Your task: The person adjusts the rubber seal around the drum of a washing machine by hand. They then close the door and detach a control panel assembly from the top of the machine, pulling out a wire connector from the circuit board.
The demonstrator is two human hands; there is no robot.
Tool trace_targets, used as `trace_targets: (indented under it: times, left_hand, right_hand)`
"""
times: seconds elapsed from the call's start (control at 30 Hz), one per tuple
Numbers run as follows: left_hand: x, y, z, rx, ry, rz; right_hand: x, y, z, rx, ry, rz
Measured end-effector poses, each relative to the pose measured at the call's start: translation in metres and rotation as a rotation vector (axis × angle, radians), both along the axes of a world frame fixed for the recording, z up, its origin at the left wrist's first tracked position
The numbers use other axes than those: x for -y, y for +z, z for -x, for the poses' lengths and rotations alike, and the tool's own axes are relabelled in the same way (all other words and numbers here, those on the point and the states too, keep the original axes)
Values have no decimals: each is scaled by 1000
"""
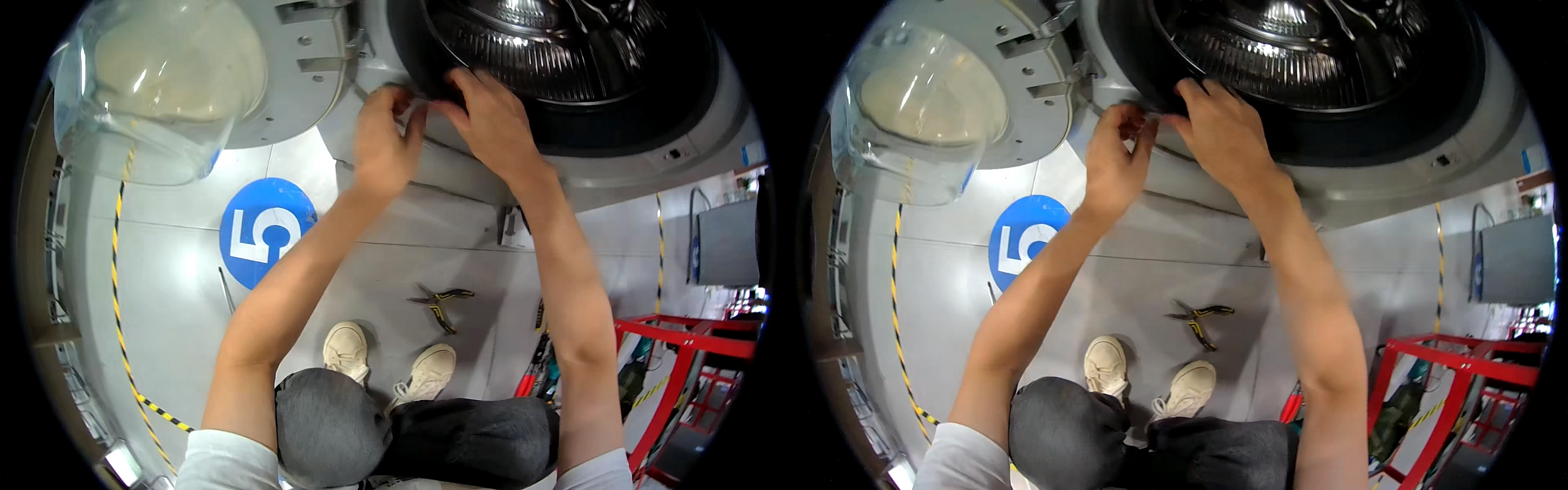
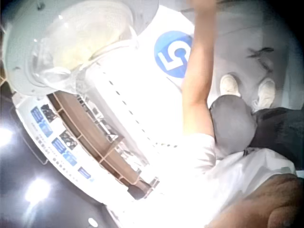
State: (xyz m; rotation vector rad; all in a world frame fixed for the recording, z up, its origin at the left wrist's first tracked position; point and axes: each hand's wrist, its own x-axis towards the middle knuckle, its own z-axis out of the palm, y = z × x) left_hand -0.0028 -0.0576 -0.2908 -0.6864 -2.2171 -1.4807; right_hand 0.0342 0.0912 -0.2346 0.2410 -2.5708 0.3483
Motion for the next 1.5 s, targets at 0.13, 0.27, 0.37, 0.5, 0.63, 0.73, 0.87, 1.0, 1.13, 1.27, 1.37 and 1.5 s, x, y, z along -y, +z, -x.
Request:
trace_targets:
  times: [0.13,0.27,0.37,0.5,0.63,0.73,0.87,1.0,1.13,1.27,1.37,1.5]
  left_hand:
    - [5,1,20,223,-37,-156]
    - [13,10,26,285,-66,-133]
    - [14,10,25,304,-52,-233]
    - [7,15,10,238,41,-430]
    - [12,29,10,406,-145,-544]
    - [14,34,13,447,-195,-580]
    - [6,29,11,419,-201,-670]
    - [3,24,8,356,-192,-643]
    - [5,35,-2,381,-139,-572]
    - [-2,45,-1,218,-33,-612]
    - [-7,54,-8,108,-5,-621]
    - [-11,63,-11,62,1,-637]
  right_hand:
    - [16,0,16,-4,-66,-115]
    - [30,1,18,8,-153,-186]
    - [29,0,15,75,-192,-179]
    - [35,22,20,178,-179,7]
    - [58,47,29,34,-163,335]
    - [60,48,39,-92,-183,384]
    - [63,47,42,-160,-122,505]
    - [66,41,42,-215,-223,435]
    - [66,64,36,-65,-187,540]
    - [68,92,34,-96,-61,835]
    - [63,100,37,-20,-16,826]
    - [62,103,38,76,-44,784]
